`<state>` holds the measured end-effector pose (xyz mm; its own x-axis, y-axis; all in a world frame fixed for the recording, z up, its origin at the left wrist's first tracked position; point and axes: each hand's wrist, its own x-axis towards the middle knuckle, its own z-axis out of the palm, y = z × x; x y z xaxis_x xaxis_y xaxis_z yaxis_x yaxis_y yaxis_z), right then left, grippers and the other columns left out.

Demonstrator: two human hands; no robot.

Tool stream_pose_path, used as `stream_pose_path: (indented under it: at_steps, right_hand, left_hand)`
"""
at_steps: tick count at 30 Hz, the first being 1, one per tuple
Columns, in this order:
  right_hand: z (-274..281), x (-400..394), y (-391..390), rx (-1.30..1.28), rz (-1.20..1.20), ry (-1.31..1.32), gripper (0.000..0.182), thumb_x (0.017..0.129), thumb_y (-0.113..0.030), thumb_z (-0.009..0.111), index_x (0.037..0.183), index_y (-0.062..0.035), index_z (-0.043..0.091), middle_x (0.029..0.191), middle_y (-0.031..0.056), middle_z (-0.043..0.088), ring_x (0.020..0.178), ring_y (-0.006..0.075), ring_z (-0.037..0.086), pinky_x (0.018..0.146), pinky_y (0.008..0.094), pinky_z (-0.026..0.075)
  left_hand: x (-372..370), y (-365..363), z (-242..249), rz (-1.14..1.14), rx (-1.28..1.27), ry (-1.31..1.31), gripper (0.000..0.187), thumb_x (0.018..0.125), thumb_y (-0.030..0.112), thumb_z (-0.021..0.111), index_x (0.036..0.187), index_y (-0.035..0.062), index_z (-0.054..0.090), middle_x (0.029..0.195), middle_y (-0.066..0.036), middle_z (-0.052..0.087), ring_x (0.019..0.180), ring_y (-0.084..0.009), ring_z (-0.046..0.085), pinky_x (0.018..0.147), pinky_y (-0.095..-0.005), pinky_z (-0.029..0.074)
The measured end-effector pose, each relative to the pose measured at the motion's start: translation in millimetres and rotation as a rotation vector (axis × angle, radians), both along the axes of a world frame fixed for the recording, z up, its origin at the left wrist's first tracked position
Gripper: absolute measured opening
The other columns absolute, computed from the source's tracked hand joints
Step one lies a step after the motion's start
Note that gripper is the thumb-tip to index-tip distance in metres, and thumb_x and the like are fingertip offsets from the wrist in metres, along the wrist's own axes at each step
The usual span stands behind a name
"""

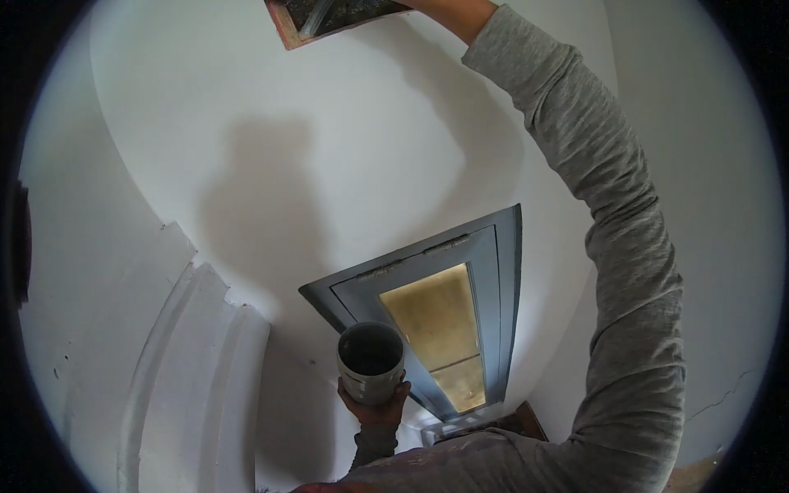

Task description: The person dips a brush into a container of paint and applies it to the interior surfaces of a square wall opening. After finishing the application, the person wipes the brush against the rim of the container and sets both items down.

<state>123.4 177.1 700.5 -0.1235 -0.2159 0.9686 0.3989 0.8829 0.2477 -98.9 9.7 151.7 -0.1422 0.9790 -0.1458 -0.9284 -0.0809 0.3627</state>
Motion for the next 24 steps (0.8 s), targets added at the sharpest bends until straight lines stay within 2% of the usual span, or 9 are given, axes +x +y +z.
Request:
stream_pose_path:
  at_steps: [3,5,7,10,13,16,20,23,24]
  right_hand:
    - [-11,-2,2,-0.065,0.058,-0.156,0.032,0.086,-0.012,0.073,0.065,-0.0036,0.051,0.059,-0.0034,0.045,0.055,0.0072,0.037,0.049,0.0304,0.033]
    - [-12,-1,-5,-0.113,0.048,-0.049,0.032,0.086,-0.012,0.072,0.064,-0.0039,0.050,0.059,-0.0034,0.045,0.056,0.0070,0.037,0.049,0.0304,0.033]
    - [-11,1,-4,-0.114,0.045,-0.058,0.031,0.085,-0.011,0.071,0.063,-0.0042,0.050,0.059,-0.0034,0.046,0.056,0.0068,0.038,0.049,0.0304,0.033]
    - [-11,4,1,-0.089,0.064,-0.124,0.029,0.084,-0.009,0.070,0.063,-0.0040,0.050,0.059,-0.0031,0.047,0.056,0.0066,0.038,0.049,0.0304,0.033]
    - [-12,5,-2,-0.141,0.055,-0.092,0.028,0.085,-0.009,0.069,0.064,-0.0027,0.052,0.060,-0.0026,0.048,0.056,0.0068,0.039,0.050,0.0302,0.034]
    - [-18,4,5,-0.145,0.050,-0.160,0.027,0.085,-0.010,0.071,0.067,-0.0002,0.053,0.061,-0.0017,0.051,0.057,0.0074,0.041,0.052,0.0295,0.037]
    - [-30,8,8,-0.087,0.061,-0.168,0.029,0.087,-0.012,0.072,0.072,0.0045,0.055,0.064,0.0003,0.053,0.061,0.0089,0.045,0.058,0.0293,0.042]
    - [-26,14,2,-0.155,0.157,-0.103,0.026,0.088,-0.012,0.072,0.072,0.0053,0.060,0.065,0.0009,0.056,0.061,0.0094,0.047,0.058,0.0300,0.043]
    - [-25,14,4,-0.155,0.096,-0.160,0.027,0.088,-0.012,0.072,0.071,0.0047,0.059,0.065,0.0009,0.056,0.061,0.0092,0.047,0.058,0.0302,0.043]
  left_hand:
    - [0,3,-3,0.031,0.016,0.074,0.072,0.086,0.072,0.048,0.134,0.0197,0.055,0.116,-0.016,0.061,0.098,-0.0330,0.058,0.065,-0.0450,0.048]
    - [-10,16,-48,0.172,-0.008,0.306,0.072,0.086,0.072,0.048,0.135,0.0197,0.055,0.116,-0.016,0.061,0.098,-0.0332,0.058,0.065,-0.0447,0.048]
    - [-4,16,-39,0.191,-0.035,0.335,0.072,0.086,0.072,0.048,0.135,0.0199,0.055,0.117,-0.016,0.061,0.097,-0.0335,0.058,0.064,-0.0446,0.048]
    - [-1,5,-4,0.039,-0.041,0.098,0.072,0.086,0.071,0.049,0.136,0.0200,0.055,0.118,-0.016,0.061,0.097,-0.0341,0.058,0.064,-0.0445,0.049]
    - [6,1,4,0.020,-0.025,0.076,0.071,0.086,0.071,0.048,0.136,0.0199,0.055,0.119,-0.016,0.060,0.096,-0.0344,0.058,0.064,-0.0442,0.049]
    - [0,3,-10,0.063,-0.035,0.157,0.071,0.086,0.071,0.048,0.135,0.0199,0.055,0.118,-0.016,0.060,0.096,-0.0348,0.058,0.064,-0.0444,0.049]
    - [-7,13,-64,0.212,-0.037,0.334,0.071,0.086,0.072,0.049,0.135,0.0199,0.055,0.116,-0.017,0.061,0.096,-0.0354,0.059,0.063,-0.0452,0.049]
    - [-3,11,-52,0.187,-0.054,0.291,0.072,0.086,0.072,0.048,0.134,0.0200,0.056,0.116,-0.017,0.061,0.096,-0.0356,0.059,0.063,-0.0451,0.049]
    - [-1,10,-49,0.180,-0.058,0.277,0.072,0.086,0.072,0.048,0.134,0.0200,0.056,0.115,-0.017,0.061,0.096,-0.0356,0.059,0.063,-0.0450,0.049]
